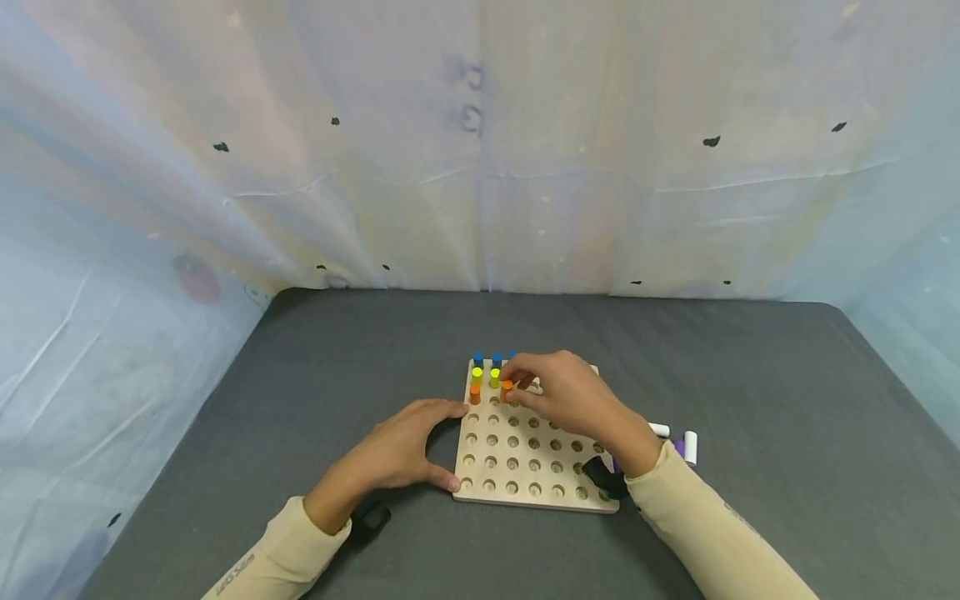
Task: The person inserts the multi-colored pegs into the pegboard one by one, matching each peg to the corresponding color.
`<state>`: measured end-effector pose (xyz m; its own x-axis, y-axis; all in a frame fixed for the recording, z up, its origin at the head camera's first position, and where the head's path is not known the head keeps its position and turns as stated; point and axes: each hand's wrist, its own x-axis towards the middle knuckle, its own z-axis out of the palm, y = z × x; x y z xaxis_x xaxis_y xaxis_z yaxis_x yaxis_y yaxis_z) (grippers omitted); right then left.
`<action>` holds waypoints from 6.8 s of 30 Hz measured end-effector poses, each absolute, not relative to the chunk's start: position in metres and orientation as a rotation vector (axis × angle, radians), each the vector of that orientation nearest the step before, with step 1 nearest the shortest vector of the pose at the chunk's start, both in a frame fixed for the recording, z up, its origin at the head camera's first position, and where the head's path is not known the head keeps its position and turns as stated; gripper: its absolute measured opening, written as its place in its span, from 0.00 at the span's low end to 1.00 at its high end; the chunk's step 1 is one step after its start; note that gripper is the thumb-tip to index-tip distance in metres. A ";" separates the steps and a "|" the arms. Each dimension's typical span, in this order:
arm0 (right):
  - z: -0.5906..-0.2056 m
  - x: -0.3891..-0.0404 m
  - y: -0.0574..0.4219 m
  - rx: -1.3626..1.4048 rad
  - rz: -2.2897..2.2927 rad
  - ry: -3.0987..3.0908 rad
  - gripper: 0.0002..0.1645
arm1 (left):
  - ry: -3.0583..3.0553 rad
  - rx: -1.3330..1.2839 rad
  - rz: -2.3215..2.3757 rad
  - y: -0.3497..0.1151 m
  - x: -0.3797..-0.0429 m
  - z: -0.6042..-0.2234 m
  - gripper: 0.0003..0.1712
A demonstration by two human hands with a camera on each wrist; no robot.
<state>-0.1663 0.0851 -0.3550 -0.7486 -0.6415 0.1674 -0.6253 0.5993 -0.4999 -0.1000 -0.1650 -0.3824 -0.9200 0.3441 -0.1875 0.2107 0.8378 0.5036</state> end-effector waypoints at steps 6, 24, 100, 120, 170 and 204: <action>-0.358 -0.169 0.072 -1.067 -0.787 2.800 0.14 | 2.744 0.405 0.697 -0.165 -0.100 -0.382 0.56; -0.356 -0.159 0.077 -0.957 -0.766 2.814 0.18 | 2.740 0.392 0.699 -0.164 -0.098 -0.381 0.55; -0.383 -0.130 0.218 -0.599 -0.580 2.910 0.27 | 2.731 0.365 0.677 -0.160 -0.100 -0.385 0.56; -0.378 -0.139 0.209 -0.518 -0.571 2.902 0.18 | 2.725 0.354 0.659 -0.161 -0.101 -0.386 0.56; -0.372 -0.154 0.197 -0.587 -0.782 2.935 0.20 | 2.724 0.352 0.688 -0.161 -0.100 -0.383 0.55; -0.364 -0.158 0.163 -0.675 -0.888 2.965 0.10 | 2.717 0.361 0.692 -0.162 -0.101 -0.385 0.56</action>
